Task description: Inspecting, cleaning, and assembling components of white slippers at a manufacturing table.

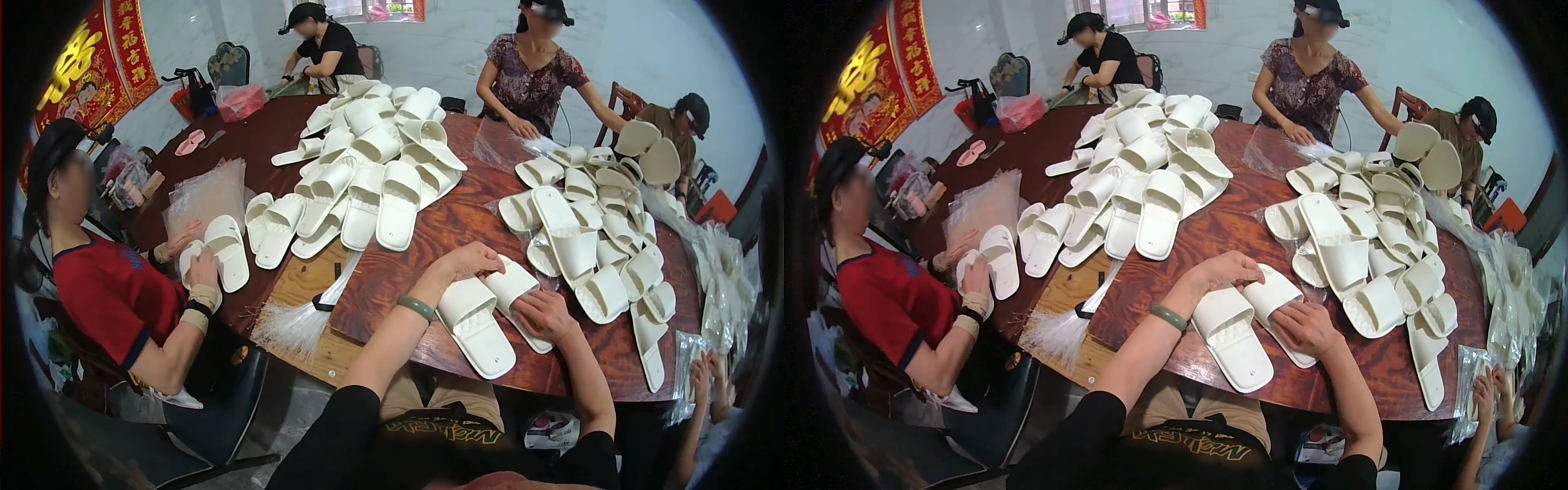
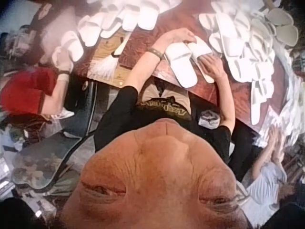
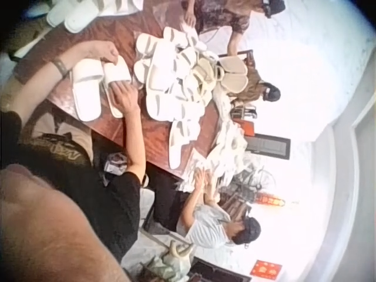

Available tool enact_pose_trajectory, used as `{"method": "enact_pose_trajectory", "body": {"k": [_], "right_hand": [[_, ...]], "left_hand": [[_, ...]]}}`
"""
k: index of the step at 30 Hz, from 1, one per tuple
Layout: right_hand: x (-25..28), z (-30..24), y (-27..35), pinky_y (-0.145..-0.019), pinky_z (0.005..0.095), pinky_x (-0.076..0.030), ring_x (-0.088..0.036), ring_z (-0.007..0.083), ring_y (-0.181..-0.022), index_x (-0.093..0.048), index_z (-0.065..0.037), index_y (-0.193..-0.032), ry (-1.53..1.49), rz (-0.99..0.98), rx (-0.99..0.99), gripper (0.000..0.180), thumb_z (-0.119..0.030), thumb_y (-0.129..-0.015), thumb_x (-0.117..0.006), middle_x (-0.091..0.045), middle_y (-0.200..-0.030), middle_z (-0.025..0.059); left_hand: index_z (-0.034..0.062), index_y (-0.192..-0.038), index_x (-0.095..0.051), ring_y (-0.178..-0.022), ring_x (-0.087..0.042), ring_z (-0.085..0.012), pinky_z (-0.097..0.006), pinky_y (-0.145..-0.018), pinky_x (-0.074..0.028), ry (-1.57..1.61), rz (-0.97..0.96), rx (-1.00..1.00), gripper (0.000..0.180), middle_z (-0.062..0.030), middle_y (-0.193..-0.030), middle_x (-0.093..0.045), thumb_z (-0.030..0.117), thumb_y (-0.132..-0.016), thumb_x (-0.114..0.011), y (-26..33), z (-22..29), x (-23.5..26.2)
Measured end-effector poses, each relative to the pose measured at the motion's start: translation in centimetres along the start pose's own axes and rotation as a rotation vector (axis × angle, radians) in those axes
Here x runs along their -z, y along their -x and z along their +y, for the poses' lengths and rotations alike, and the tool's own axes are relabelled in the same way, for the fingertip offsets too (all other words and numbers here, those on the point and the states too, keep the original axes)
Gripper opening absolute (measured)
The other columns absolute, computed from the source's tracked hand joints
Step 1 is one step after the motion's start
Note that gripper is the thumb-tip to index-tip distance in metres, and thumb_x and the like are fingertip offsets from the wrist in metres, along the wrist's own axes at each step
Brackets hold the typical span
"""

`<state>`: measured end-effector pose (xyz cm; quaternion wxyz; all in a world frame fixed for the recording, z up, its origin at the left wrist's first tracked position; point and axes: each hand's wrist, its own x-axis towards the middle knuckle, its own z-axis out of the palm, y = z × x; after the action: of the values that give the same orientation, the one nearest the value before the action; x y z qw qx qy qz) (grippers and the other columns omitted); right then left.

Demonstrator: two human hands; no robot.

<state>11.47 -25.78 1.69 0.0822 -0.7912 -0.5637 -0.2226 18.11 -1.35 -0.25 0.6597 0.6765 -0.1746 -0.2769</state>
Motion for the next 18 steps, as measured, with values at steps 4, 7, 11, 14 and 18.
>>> {"method": "enact_pose_trajectory", "body": {"k": [4,7,11,14,18], "right_hand": [[0.6,-0.9,0.1,-0.061,0.0338,-0.048,-0.060,0.0254,-0.072,-0.063,-0.004,-0.089,-0.138,0.274,-0.201,0.021,-0.011,-0.070,-0.068,-0.064,-0.085,0.0085],[-1.1,-0.8,-2.8,-0.065,0.0351,-0.048,-0.061,0.0271,-0.075,-0.063,-0.004,-0.090,-0.078,0.431,-0.387,0.018,-0.011,-0.074,-0.067,-0.064,-0.083,0.0102],[-3.2,0.8,-5.9,-0.070,0.0332,-0.048,-0.063,0.0260,-0.077,-0.065,-0.002,-0.093,-0.325,0.280,-0.560,0.015,-0.008,-0.079,-0.063,-0.066,-0.084,0.0131],[-3.1,0.3,-8.4,-0.069,0.0272,-0.048,-0.064,0.0168,-0.075,-0.066,-0.001,-0.098,-0.694,0.152,-0.772,0.020,-0.011,-0.081,-0.063,-0.067,-0.085,0.0120],[-6.2,0.6,-8.3,-0.069,0.0228,-0.047,-0.059,0.0076,-0.076,-0.066,0.002,-0.100,-1.115,0.318,-0.828,0.024,-0.017,-0.084,-0.063,-0.067,-0.085,0.0048]], "left_hand": [[0.0006,-0.090,-0.067,-0.064,-0.055,-0.0084,-0.022,-0.056,-0.043,-0.020,0.113,-0.048,0.017,-0.0015,-0.072,-0.061,0.015,-0.085,-0.058,0.3,-0.4,0.2],[0.0002,-0.090,-0.067,-0.062,-0.056,-0.0083,-0.021,-0.054,-0.043,-0.017,0.212,-0.062,0.017,-0.0022,-0.071,-0.062,0.014,-0.085,-0.058,0.7,-0.2,0.8],[-0.0004,-0.087,-0.067,-0.059,-0.055,-0.0074,-0.020,-0.052,-0.043,-0.086,0.367,-0.140,0.017,-0.0020,-0.067,-0.061,0.014,-0.086,-0.057,1.6,1.8,0.8],[-0.0024,-0.087,-0.066,-0.058,-0.056,-0.0075,-0.020,-0.050,-0.042,-0.082,0.382,-0.263,0.018,-0.0028,-0.065,-0.061,0.012,-0.088,-0.055,2.3,3.1,0.4],[-0.0011,-0.091,-0.064,-0.061,-0.055,-0.0062,-0.019,-0.054,-0.044,-0.009,0.366,-0.299,0.019,-0.0005,-0.071,-0.060,0.015,-0.091,-0.054,3.2,3.4,0.2]]}}
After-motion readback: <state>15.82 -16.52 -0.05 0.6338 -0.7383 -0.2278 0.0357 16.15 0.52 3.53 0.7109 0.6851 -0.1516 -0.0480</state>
